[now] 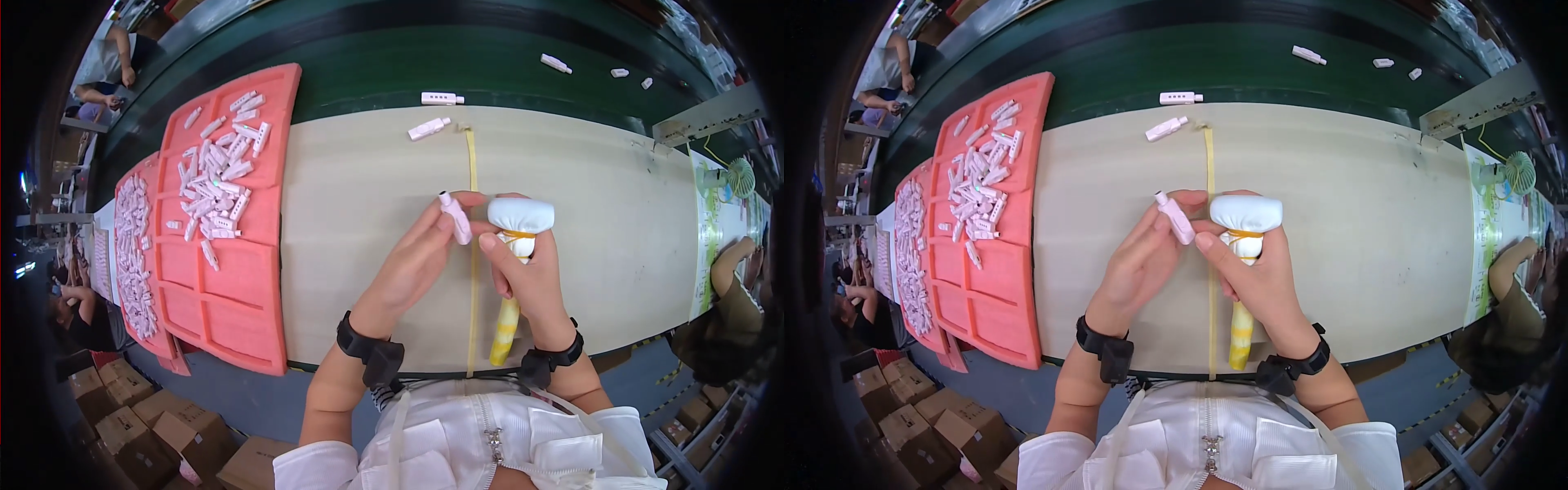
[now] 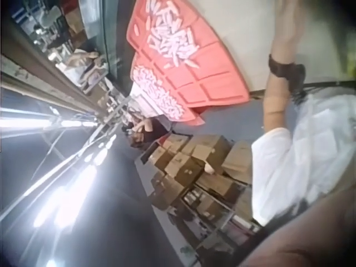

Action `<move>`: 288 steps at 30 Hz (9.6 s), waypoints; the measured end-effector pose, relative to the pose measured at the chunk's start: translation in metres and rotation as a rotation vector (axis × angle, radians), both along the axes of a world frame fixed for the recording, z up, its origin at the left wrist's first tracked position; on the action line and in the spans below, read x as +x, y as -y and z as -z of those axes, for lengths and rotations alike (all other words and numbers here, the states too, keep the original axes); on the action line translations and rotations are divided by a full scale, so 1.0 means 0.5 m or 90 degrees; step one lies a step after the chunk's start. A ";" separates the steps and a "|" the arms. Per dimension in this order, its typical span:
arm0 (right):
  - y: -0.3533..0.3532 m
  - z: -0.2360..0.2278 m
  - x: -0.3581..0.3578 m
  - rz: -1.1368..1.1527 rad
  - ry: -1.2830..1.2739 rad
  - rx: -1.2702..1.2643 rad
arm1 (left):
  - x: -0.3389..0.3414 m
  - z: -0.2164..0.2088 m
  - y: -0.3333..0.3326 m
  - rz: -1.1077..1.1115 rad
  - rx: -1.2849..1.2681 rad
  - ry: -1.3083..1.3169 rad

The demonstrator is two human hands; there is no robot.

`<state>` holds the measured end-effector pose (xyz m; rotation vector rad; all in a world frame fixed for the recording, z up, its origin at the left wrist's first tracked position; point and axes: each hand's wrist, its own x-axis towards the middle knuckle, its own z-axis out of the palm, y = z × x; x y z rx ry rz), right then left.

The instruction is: The person picks up a pink component from a conveyor belt, presses it against the tip of a white handheld tool, and places it back onto the belt.

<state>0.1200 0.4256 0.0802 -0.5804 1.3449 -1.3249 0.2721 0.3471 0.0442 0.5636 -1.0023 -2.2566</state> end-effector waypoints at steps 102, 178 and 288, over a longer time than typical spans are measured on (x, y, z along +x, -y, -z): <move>-0.002 0.037 0.010 -0.037 -0.187 -0.048 | -0.015 -0.029 0.175 -0.162 -0.733 0.553; 0.005 0.056 0.018 -0.104 -0.298 -0.083 | 0.102 0.118 0.687 -0.310 -0.820 0.907; -0.006 0.054 0.011 -0.152 -0.301 -0.080 | -0.058 0.020 0.308 -0.061 -0.995 0.529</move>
